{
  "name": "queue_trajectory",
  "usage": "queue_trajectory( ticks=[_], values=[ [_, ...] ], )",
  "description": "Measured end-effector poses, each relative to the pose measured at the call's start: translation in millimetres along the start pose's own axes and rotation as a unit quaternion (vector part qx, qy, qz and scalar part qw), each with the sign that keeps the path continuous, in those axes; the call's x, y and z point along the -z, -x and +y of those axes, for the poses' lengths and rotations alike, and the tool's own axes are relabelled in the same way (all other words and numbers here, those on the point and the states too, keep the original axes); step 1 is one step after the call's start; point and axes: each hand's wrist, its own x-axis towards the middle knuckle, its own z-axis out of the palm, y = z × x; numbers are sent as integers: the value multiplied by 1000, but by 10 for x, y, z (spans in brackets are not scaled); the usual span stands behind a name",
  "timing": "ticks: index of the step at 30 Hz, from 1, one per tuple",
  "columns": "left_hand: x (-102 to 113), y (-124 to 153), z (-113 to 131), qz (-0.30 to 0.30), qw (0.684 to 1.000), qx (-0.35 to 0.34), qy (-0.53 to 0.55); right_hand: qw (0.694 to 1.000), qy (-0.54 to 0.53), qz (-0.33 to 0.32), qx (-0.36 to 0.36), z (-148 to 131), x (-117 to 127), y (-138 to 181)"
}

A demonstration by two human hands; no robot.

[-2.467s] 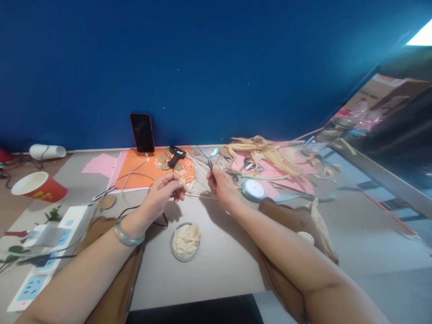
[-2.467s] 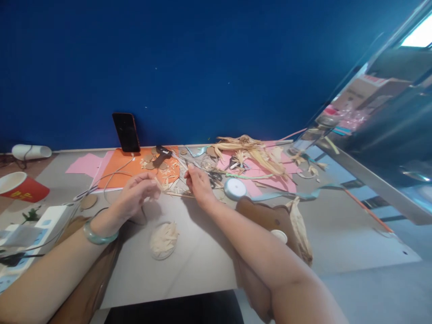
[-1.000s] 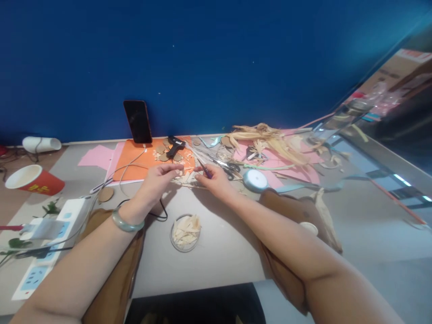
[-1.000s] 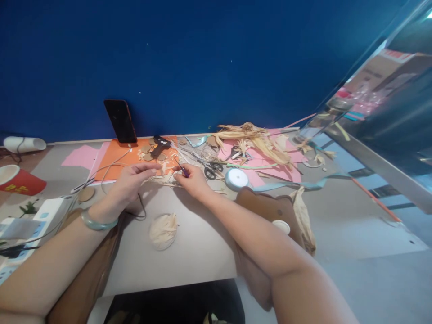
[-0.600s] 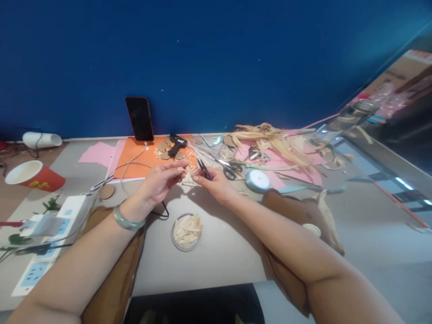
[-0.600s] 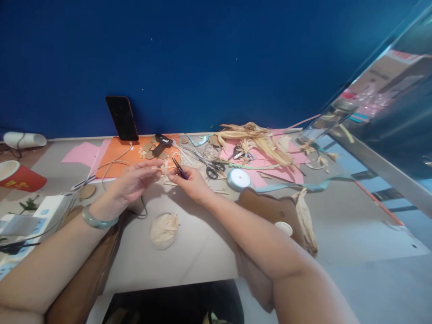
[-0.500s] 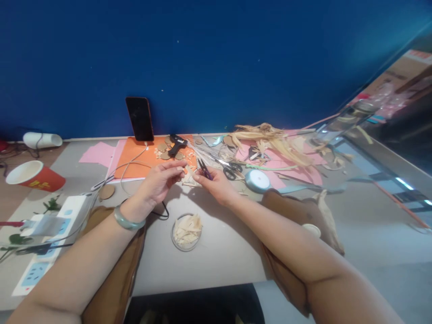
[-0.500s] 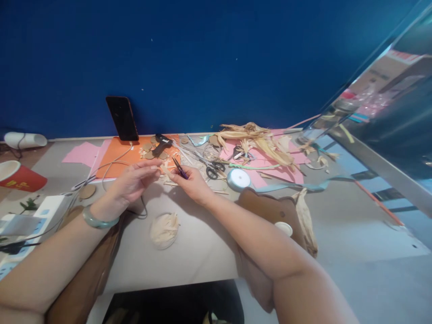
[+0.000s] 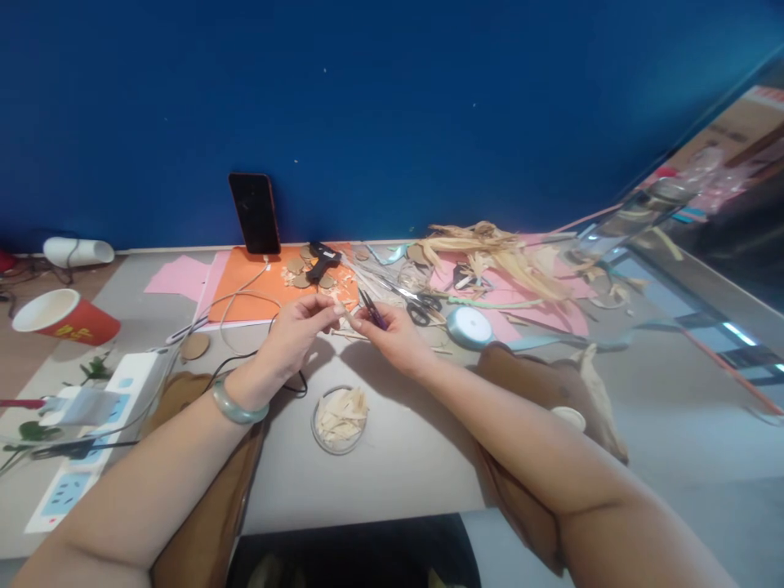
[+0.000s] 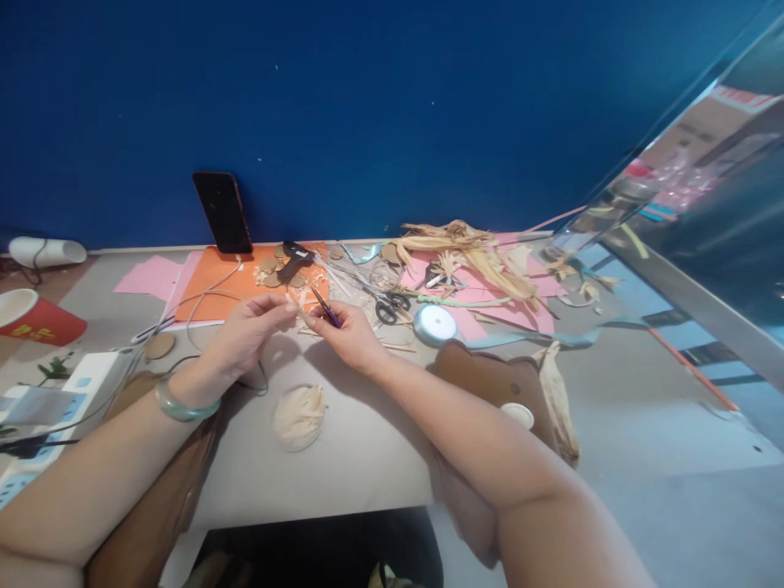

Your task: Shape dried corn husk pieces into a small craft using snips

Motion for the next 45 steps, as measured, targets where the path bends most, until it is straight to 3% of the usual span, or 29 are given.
queue_trajectory(
  ticks=[9, 17, 22, 27, 31, 37, 45],
  values=[
    [14, 8, -4, 51, 998, -38, -29, 1000, 6, -12, -10, -31, -6, 12],
    [39, -9, -35, 19, 997, -67, -36, 1000, -3, -8, -5, -51, 7, 19],
    [35, -12, -23, 29, 997, -64, -31, 999, -25, 32, -8, 13, 23, 1],
    [23, 4, 48, 21, 997, -15, -70, 996, -42, 78, 0, 92, 75, -58],
    [20, 28, 73, 37, 994, -16, -105, 999, 10, 43, 8, 49, 97, -53],
    [59, 16, -53, -49, 983, 7, -177, 998, 60, 3, 6, -27, 73, -12],
    [81, -13, -112, -97, 977, 25, -188, 999, 33, -5, 27, -43, 72, -3]
  ],
)
